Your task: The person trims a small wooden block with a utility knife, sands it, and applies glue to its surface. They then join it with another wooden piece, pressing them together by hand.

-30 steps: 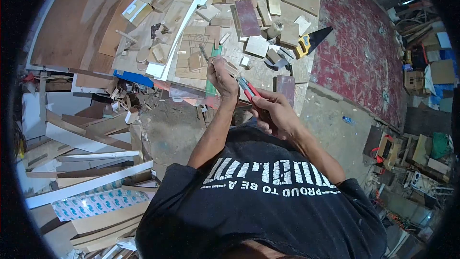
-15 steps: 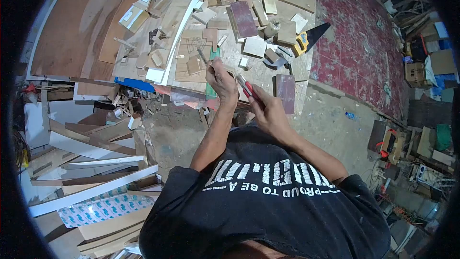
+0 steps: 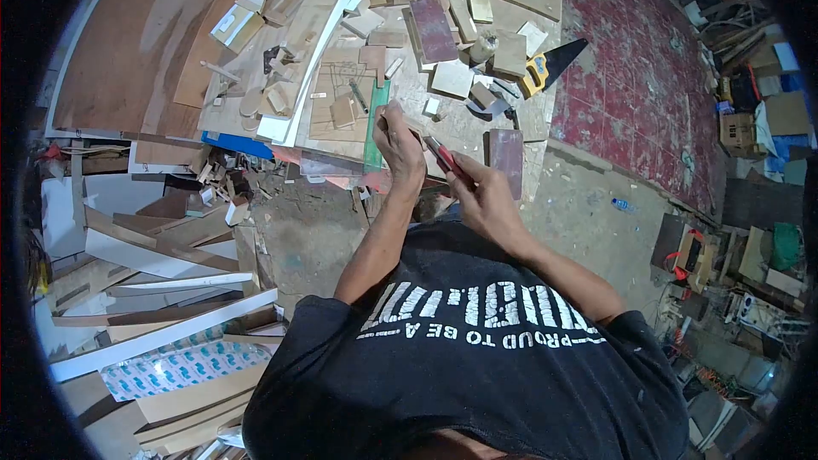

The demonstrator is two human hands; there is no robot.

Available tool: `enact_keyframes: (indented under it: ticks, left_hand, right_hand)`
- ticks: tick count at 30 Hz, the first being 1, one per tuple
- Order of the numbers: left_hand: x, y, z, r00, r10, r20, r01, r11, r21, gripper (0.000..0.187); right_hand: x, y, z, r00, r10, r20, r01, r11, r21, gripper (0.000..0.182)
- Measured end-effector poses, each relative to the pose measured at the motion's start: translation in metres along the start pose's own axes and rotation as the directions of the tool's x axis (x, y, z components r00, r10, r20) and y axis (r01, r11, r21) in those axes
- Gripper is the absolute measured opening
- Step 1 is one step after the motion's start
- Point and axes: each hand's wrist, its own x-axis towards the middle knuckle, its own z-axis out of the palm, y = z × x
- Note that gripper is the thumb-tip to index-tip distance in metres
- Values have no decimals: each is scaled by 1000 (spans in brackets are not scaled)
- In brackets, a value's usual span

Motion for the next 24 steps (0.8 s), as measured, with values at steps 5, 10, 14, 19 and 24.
enact_keyframes:
  ticks: [5,10,14,19,24]
  left_hand:
    - [1,5,-2,977,26,211,33,963,-269,31]
    - [3,2,7,915,-192,354,388,651,-652,22]
    - [14,-4,-5,889,-296,348,457,573,-680,19]
    - [8,12,0,890,-376,256,449,637,-627,18]
    - [7,15,0,889,-372,266,455,660,-598,18]
  right_hand:
    - [7,-6,-15,593,279,756,-656,-378,654,22]
    - [0,-5,-13,705,-63,707,-518,-726,452,23]
    - [5,-14,-28,749,318,581,-592,-72,803,28]
    - [8,0,-12,935,315,160,-353,820,450,28]
    - [18,-1,-11,972,217,85,-233,922,308,29]
